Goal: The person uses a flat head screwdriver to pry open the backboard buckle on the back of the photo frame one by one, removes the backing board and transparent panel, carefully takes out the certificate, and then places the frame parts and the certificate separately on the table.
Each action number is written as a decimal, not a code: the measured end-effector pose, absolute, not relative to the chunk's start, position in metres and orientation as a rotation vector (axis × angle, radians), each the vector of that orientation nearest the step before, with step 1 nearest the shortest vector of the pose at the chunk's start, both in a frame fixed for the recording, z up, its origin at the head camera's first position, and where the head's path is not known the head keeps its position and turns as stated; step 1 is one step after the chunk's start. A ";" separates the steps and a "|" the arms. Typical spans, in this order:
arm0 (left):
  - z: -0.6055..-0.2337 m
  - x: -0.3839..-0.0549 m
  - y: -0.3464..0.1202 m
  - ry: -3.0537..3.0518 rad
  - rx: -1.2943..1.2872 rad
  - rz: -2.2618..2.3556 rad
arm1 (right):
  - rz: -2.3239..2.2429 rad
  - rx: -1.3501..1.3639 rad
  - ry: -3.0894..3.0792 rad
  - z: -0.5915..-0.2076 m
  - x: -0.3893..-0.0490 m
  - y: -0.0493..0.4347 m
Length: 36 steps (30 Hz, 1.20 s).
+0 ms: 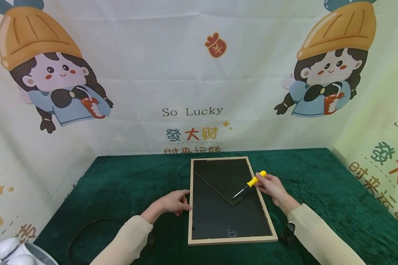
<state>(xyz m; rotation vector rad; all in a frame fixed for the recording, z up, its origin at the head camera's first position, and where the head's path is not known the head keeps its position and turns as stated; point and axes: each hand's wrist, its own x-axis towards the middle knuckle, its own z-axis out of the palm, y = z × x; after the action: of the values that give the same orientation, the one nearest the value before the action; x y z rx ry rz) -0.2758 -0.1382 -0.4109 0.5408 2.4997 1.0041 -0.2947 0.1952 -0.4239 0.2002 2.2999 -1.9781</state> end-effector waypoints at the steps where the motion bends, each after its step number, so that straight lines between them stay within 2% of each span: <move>1: -0.411 -0.277 -0.139 2.504 0.539 0.995 | -1.981 0.202 2.297 -0.424 -0.295 0.195; 8: -0.411 -0.280 -0.140 2.498 0.519 0.998 | -1.936 0.198 2.379 -0.426 -0.294 0.191; 14: -0.410 -0.284 -0.141 2.527 0.467 1.016 | -1.813 0.132 2.651 -0.453 -0.302 0.191; 16: -0.410 -0.286 -0.141 2.544 0.440 1.021 | -1.853 0.069 2.633 -0.452 -0.294 0.186; 20: -0.409 -0.291 -0.140 2.570 0.415 1.013 | -1.943 -0.030 2.478 -0.424 -0.259 0.165; 24: -0.410 -0.297 -0.138 2.576 0.389 1.001 | -1.991 -0.009 2.350 -0.406 -0.233 0.148; 30: -0.413 -0.304 -0.134 2.519 0.334 1.022 | -2.002 0.045 2.212 -0.409 -0.219 0.133; 36: -0.414 -0.303 -0.130 2.351 0.324 1.160 | -1.978 -0.075 2.086 -0.417 -0.208 0.122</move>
<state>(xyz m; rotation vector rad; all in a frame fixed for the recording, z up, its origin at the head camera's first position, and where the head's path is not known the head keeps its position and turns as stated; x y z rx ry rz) -0.3032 -0.1297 -0.4136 0.3238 2.3511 1.1599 -0.2077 0.1219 -0.4170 -0.0755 2.0857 -1.9779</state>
